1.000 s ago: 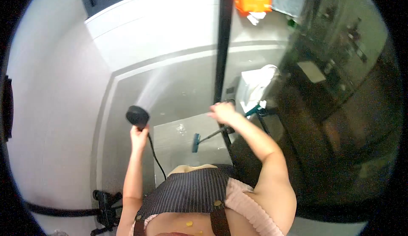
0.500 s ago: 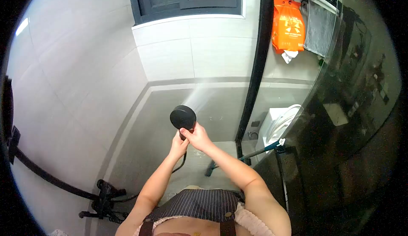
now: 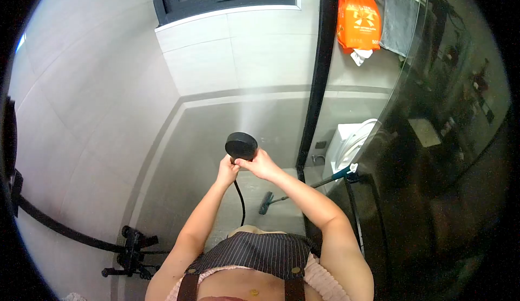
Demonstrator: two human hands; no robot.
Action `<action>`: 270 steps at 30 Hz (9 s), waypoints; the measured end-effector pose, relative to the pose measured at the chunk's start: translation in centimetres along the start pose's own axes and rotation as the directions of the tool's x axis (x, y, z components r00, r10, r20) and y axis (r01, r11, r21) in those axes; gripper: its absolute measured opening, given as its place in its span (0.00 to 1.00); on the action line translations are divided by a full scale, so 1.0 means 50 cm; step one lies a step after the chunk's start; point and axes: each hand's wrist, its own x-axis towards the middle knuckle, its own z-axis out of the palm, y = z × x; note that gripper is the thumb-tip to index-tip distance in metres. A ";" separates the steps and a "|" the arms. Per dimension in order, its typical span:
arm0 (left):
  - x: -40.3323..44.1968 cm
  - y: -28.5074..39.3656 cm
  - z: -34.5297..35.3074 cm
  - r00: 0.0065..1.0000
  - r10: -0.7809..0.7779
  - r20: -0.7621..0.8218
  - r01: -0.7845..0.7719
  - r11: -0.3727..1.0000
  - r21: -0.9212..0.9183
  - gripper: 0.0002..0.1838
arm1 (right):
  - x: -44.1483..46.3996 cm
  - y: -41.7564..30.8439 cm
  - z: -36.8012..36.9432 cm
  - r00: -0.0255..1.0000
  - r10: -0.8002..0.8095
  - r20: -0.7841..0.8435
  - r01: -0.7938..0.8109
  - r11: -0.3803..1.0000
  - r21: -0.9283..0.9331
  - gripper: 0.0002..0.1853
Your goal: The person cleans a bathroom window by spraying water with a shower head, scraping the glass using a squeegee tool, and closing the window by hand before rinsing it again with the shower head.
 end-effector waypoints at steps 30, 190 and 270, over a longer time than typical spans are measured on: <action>0.534 0.639 -0.184 0.872 0.454 -0.184 -0.470 0.881 -0.049 0.09 | -0.224 0.384 -0.259 0.651 0.735 -0.191 -0.166 -0.108 -0.980 0.30; 0.925 1.021 -0.706 0.749 0.596 -0.288 -0.500 0.795 0.343 0.25 | 0.936 -0.457 -0.088 0.692 -0.422 -0.586 0.066 0.845 -0.530 0.18; 0.757 0.746 -0.793 0.933 0.270 -0.236 -0.218 0.950 0.222 0.29 | 0.671 0.074 0.106 0.755 0.013 -0.656 -0.344 0.859 -0.379 0.22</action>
